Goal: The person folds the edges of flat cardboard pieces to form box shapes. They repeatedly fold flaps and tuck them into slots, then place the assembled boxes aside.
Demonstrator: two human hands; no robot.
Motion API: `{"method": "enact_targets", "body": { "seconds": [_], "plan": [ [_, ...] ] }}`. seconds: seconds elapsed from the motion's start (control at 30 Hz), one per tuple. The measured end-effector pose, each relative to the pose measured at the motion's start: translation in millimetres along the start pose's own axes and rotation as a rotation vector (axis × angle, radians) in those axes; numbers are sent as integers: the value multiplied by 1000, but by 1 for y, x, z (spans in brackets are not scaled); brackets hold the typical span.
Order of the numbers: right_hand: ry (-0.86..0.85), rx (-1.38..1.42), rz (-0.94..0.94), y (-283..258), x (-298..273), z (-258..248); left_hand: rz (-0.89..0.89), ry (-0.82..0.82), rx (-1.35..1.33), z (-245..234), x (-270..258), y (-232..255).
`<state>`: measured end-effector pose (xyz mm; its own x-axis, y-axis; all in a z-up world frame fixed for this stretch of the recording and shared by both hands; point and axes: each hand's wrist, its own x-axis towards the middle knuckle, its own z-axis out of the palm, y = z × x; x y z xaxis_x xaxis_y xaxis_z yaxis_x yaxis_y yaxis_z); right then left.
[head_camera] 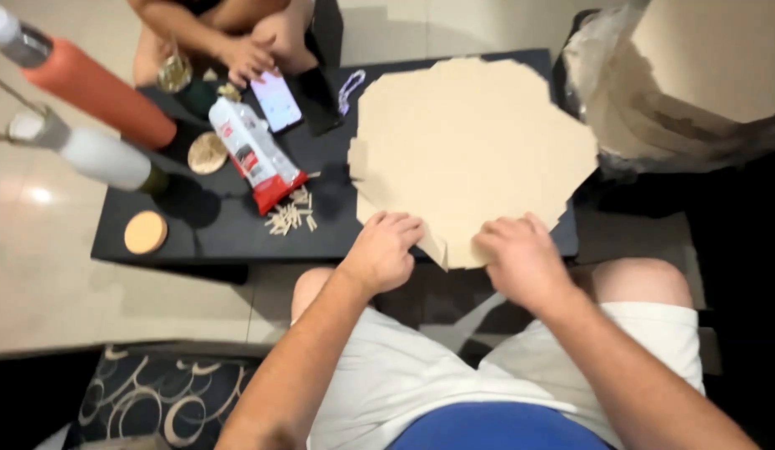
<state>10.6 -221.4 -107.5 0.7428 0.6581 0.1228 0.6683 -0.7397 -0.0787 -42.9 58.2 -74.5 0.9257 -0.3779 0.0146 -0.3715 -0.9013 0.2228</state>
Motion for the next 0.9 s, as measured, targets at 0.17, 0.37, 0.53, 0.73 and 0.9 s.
{"method": "enact_targets", "body": {
  "seconds": [0.17,0.37,0.53,0.73,0.9],
  "plan": [
    [-202,433,484,13,43,-39,-241,90,-73,-12,30,27],
    [-287,246,547,18,65,-50,-559,-15,-201,-19,70,30],
    [-316,284,542,20,59,-62,-524,-70,-237,12,72,10],
    [67,822,516,25,39,-7,-530,127,-663,13,60,42],
    [-92,285,265,15,10,-4,-415,135,-385,32,40,57]
  ]
}}
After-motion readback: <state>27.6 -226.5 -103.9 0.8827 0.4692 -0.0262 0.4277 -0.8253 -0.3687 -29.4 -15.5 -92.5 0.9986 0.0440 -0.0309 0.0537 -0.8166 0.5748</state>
